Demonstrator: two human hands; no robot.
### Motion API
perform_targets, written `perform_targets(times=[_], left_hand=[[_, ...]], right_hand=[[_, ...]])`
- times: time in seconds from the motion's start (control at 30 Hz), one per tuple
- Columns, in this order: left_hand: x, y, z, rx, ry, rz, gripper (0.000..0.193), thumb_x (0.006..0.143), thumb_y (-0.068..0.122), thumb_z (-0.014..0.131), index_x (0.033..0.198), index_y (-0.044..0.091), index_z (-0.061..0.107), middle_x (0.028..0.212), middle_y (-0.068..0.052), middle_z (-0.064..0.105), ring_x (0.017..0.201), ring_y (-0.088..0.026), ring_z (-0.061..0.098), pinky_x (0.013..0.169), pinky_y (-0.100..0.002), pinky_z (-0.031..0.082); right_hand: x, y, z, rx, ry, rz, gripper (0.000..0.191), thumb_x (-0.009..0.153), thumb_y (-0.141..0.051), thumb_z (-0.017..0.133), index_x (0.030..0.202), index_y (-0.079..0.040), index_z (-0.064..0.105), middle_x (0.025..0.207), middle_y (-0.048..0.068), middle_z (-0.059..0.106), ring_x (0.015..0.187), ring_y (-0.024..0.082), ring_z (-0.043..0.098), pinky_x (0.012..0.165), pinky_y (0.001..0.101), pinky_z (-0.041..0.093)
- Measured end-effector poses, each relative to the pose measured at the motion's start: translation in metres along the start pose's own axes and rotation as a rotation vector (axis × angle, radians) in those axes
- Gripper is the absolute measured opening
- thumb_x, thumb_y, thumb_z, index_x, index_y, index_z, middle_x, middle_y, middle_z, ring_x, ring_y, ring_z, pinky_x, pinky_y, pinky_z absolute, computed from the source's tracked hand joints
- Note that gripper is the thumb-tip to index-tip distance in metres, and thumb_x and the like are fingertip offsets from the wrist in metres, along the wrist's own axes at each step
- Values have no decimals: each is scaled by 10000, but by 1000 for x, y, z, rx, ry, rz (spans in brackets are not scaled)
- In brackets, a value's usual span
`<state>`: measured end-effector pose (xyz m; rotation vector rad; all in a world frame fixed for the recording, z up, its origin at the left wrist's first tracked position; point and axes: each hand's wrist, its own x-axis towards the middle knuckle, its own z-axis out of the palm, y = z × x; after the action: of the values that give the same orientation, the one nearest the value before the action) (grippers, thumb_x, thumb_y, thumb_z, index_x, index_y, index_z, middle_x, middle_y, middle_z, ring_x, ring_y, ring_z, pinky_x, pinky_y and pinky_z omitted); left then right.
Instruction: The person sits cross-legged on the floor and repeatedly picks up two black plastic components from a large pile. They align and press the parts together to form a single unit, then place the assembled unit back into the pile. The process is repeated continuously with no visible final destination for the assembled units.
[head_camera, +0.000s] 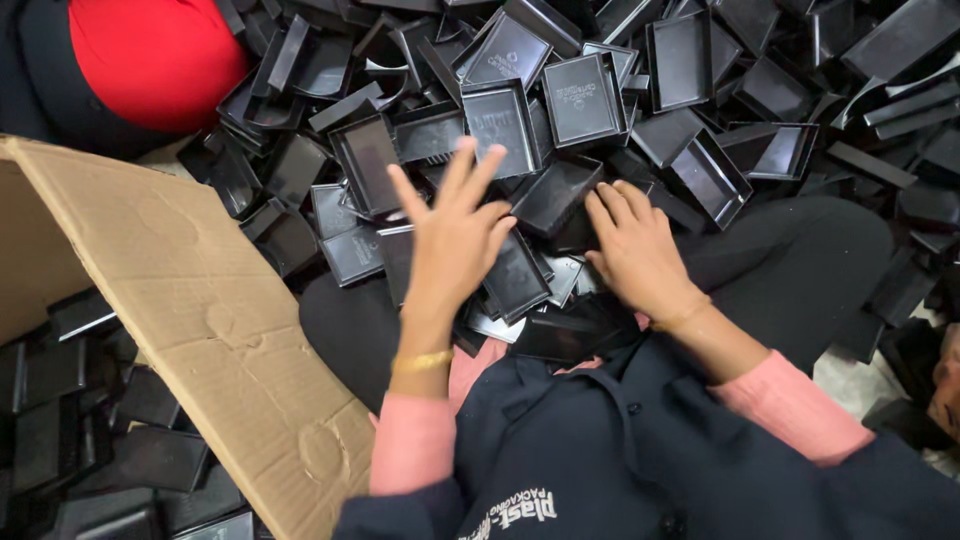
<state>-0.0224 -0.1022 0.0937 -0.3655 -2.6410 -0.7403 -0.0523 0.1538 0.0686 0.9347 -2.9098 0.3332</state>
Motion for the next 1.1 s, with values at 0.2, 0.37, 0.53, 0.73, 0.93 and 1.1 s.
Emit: perform_targets(times=[0.2,0.37,0.53,0.73,0.93,1.1], left_hand=[[-6,-9,18,-78,115,-106,174,915,83,760,1068,126,691,1198,45,639,1339,-224,582,1190,-725,251],[-37,4,-2,-879,334,-287,321,1058,49,663,1378,68,645,1339,-78,608,1243,-269,607,1078,-512,485],[-38,19,23,-1907,498,-547,495,1087,286,501,1528,78,413,1489,-95,518,1332,-287,559,1098,-558,518],[-38,29,48,-2088,392,-772,723,1052,607,356,1497,43,446,1419,-170,579,1243,-300,614,1017,-457,531],[-34,36,58,-1883,397,-749,707,1102,552,347,1488,-19,504,1396,-132,598,1199,-242,608,1047,-392,504],[-29,55,67,-1766,276,-684,678,1114,521,310,1493,-10,493,1426,-114,572,1261,-205,586,1115,-351,468]], right_hand=[[-13,15,2,53,-50,17,828,743,-270,813,1468,-59,475,1346,154,528,1207,363,511,908,471,461],[-25,8,16,29,-3,79,957,756,-278,814,1551,41,388,1350,208,500,1149,376,501,939,475,451],[-28,9,19,-133,42,115,918,756,-288,843,1523,-31,409,1361,146,502,1234,336,492,1021,476,404],[-16,3,28,-9,-27,200,1075,649,-325,882,1533,26,379,1334,177,481,1196,348,463,974,500,395],[-33,12,-20,460,44,276,908,694,-355,939,1423,-35,504,1181,167,590,1120,304,607,961,431,512],[-40,-40,-44,877,32,334,966,725,-349,890,1512,-17,438,1114,119,706,937,206,715,869,308,569]])
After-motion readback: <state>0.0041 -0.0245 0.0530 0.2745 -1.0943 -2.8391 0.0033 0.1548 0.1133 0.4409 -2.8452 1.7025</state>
